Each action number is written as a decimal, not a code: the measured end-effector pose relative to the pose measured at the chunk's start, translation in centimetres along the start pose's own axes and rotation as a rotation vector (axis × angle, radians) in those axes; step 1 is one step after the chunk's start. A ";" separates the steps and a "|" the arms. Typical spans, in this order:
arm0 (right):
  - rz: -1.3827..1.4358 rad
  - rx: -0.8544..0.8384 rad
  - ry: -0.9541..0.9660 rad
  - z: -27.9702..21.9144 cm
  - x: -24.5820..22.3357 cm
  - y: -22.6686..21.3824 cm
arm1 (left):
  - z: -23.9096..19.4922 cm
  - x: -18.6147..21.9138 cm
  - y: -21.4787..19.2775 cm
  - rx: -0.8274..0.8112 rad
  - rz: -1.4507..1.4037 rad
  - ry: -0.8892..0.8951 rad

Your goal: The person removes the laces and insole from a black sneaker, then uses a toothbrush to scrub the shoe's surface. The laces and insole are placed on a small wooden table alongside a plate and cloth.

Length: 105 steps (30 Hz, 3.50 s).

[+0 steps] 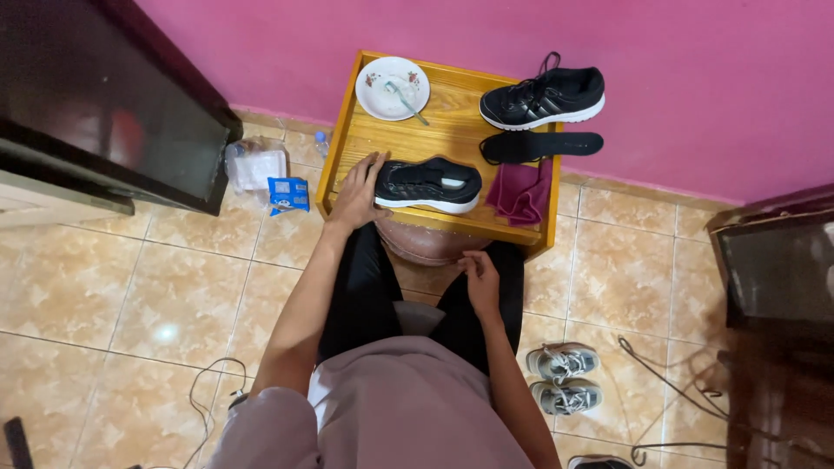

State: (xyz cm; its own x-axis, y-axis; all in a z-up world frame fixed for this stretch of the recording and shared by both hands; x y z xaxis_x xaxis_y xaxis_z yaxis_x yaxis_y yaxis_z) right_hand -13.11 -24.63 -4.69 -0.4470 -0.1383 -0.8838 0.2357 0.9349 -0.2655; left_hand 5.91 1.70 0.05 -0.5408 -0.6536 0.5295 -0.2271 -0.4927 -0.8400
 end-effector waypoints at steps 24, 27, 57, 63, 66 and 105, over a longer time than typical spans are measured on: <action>0.771 -0.200 -0.029 1.5 -12.5 5.5 | -8.5 2.2 -4.9 0.200 -0.817 -0.296; 0.868 -0.170 0.038 3.2 -10.7 5.7 | -8.0 2.7 -6.5 0.117 -0.797 -0.327; 0.183 -0.085 -0.059 4.8 -7.5 2.1 | -4.7 2.9 -5.6 0.443 -1.025 -0.344; -0.211 -0.004 -0.457 2.9 -14.3 1.0 | -3.6 1.6 -7.3 0.222 -0.671 -0.180; -0.390 0.080 -0.515 4.0 -13.1 1.2 | -3.3 2.6 -6.7 0.174 -0.498 -0.096; -0.430 -0.091 -0.200 1.0 -15.3 9.5 | -4.6 7.5 -6.3 0.189 -0.266 0.018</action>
State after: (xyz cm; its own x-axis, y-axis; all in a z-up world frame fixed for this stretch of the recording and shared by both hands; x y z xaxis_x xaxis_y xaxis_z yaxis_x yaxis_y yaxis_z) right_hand -3.14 -13.97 5.96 -0.3109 -0.5701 -0.7605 -0.0141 0.8028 -0.5960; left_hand -0.49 2.52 8.77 -0.4974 -0.4781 0.7239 -0.2089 -0.7439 -0.6349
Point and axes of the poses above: each hand's wrist, its own z-axis towards the middle knuckle, its own y-axis out of the palm, x = y × z, the point moved 4 cm from there along z, towards the middle knuckle, and after that the axes turned 11 degrees about y, right-handed, at the moved point
